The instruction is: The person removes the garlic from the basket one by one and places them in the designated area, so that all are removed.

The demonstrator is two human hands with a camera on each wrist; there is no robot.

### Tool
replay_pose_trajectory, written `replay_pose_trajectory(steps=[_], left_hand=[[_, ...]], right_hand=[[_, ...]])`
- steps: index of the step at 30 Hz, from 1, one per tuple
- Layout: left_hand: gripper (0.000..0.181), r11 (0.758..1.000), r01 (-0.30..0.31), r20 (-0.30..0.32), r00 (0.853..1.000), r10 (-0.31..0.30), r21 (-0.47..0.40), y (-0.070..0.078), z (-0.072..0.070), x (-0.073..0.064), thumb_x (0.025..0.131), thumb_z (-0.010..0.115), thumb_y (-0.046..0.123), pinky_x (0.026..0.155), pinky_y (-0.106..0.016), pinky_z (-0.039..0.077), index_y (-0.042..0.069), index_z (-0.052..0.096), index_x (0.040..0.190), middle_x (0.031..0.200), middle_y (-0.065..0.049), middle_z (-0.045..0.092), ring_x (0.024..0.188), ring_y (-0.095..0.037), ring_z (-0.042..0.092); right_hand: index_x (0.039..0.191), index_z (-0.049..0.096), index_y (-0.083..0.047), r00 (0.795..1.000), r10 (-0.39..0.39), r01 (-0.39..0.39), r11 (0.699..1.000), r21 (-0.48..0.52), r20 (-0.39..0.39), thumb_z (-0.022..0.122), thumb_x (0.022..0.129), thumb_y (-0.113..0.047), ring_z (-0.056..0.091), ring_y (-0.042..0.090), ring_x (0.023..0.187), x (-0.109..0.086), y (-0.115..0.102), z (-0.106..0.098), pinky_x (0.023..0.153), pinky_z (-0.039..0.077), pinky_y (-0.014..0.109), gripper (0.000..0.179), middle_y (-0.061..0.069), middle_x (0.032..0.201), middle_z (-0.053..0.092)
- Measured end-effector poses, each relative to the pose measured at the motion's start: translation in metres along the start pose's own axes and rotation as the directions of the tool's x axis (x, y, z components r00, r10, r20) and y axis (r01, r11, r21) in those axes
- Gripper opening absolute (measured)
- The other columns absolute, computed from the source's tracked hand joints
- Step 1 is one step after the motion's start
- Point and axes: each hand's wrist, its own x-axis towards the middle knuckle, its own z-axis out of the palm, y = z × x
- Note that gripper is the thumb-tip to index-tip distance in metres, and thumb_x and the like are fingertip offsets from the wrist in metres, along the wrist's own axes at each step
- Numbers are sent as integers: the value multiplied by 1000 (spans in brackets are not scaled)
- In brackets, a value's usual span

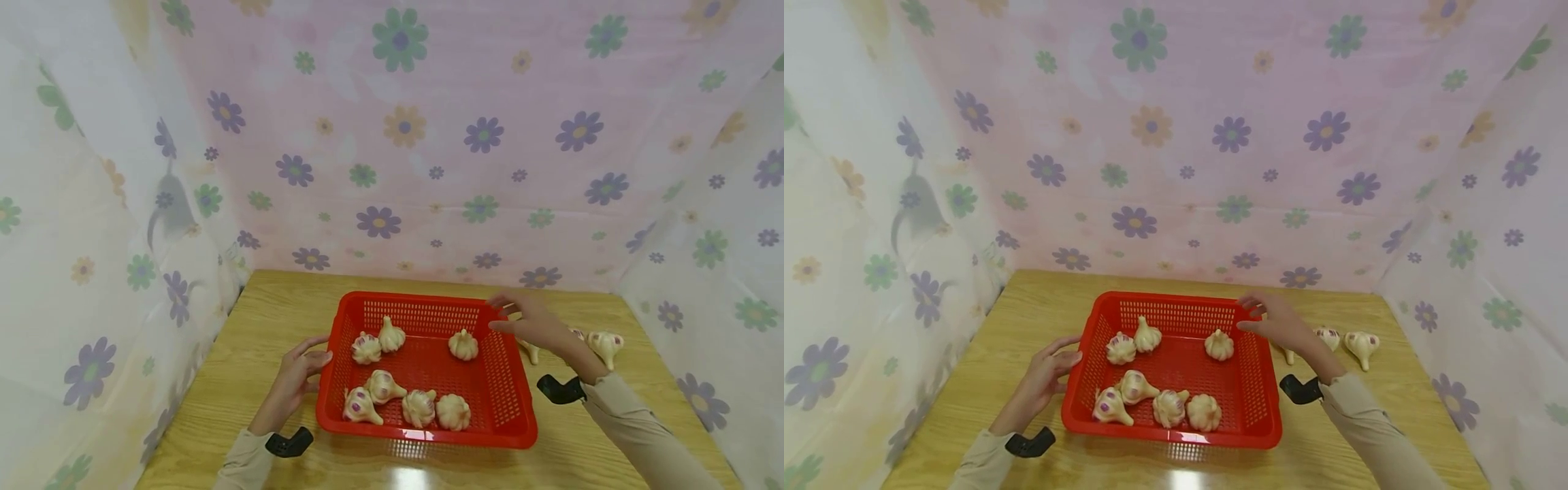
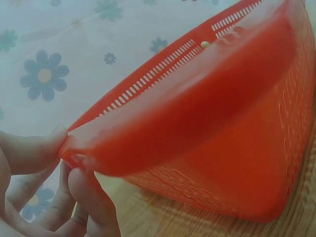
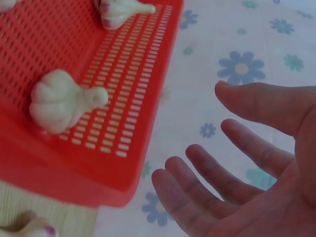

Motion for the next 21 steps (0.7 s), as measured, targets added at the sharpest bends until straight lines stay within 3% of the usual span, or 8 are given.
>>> replay_pose_trajectory(steps=[4, 11, 21], left_hand=[[44, 1000, 5, -4, 1000, -5, 29, 1, 0, 1, 85, 67, 13, 60, -41, 56, 12, 57, 128, 96, -11, 66, 78, -24, 63], [44, 1000, -1, 2, 1000, 1, 25, 3, 0, -2, 86, 66, 12, 64, -44, 56, 11, 56, 129, 99, -12, 64, 84, -26, 64], [45, 1000, -1, -1, 1000, 1, 23, 2, 1, -2, 85, 67, 13, 62, -42, 56, 11, 56, 129, 99, -12, 65, 82, -25, 64]], right_hand=[[124, 54, -2, 999, 1, 0, 1000, -12, 37, 66, 90, -25, 55, 36, 105, 8, -3, 13, 81, 50, 45, 43, 20, 121, 55], [122, 54, 0, 993, -68, 66, 998, 23, 99, 66, 89, -24, 55, 38, 104, 21, -12, 32, 84, 49, 45, 43, 21, 122, 55], [124, 53, -1, 979, -54, 31, 992, 119, 195, 67, 89, -25, 51, 36, 111, 38, -16, 55, 89, 46, 49, 45, 21, 126, 52]])
